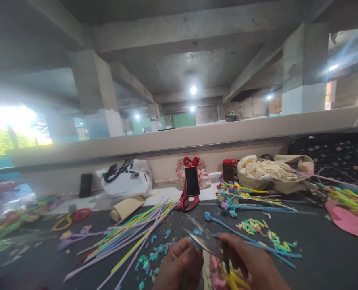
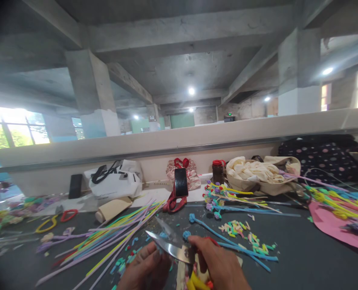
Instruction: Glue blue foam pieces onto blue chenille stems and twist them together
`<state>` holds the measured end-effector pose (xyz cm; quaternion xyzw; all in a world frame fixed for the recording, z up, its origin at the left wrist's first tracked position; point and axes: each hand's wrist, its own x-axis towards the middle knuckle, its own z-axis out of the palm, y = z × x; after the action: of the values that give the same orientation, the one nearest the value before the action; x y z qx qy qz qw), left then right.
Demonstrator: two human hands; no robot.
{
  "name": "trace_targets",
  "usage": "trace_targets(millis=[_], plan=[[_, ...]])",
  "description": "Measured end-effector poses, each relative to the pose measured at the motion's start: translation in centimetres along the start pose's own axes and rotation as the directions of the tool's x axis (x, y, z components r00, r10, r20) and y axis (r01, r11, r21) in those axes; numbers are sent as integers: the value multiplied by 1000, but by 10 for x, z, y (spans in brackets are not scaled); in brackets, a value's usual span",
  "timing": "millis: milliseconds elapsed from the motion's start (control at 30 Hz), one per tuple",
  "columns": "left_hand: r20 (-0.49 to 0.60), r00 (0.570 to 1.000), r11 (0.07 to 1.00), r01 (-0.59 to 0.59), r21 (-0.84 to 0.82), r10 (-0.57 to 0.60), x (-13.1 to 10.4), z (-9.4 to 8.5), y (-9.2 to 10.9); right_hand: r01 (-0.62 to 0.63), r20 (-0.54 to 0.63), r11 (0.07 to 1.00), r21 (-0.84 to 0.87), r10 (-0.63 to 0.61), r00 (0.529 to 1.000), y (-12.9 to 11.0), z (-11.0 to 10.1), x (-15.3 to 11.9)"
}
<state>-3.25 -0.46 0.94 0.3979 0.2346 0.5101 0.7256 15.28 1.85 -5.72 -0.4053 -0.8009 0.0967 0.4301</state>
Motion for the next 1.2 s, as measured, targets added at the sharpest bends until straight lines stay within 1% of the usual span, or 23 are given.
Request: trace_targets(millis=[133,233,300,367,467,600,667,733,833,900,967,1067,1133,1200], plan=[[35,999,999,36,36,-37,0,-3,0,-21,1,1000,16,21,1000,0,1,2],[66,998,1000,-2,-7,3,1,-1,-1,-93,24,995,33,93,995,-10,-4,3],[92,995,999,-39,-37,42,2,1,-3,-158,57,986,51,155,986,-20,-11,4],[112,992,997,-55,-58,61,3,1,-5,-193,90,979,70,186,978,-30,-19,5],[109,993,997,-36,-68,43,4,-4,-7,-220,114,972,82,210,971,-39,-26,6],[90,996,998,-13,-62,18,5,-10,-9,-284,129,949,135,267,955,-36,-24,7],[86,996,997,-14,-77,21,5,-9,-9,-261,115,952,157,245,963,-30,-18,6],[82,997,996,-10,-91,17,4,-6,-8,-197,92,968,154,185,978,-23,-10,4],[87,996,997,2,-83,5,3,-2,-6,-132,52,987,96,127,991,-15,3,2],[91,996,997,-4,-74,11,2,-2,-5,-115,37,992,55,114,993,-15,5,2],[90,996,998,-11,-61,16,2,-2,-5,-67,50,996,51,65,997,-19,-1,2],[72,997,998,13,-63,-8,3,-4,-6,27,90,996,80,-34,995,-31,-19,2],[65,998,997,29,-73,-24,3,-4,-6,50,93,995,87,-58,994,-36,-29,2],[79,997,996,23,-84,-16,3,-4,-6,63,97,994,89,-72,993,-39,-34,1]])
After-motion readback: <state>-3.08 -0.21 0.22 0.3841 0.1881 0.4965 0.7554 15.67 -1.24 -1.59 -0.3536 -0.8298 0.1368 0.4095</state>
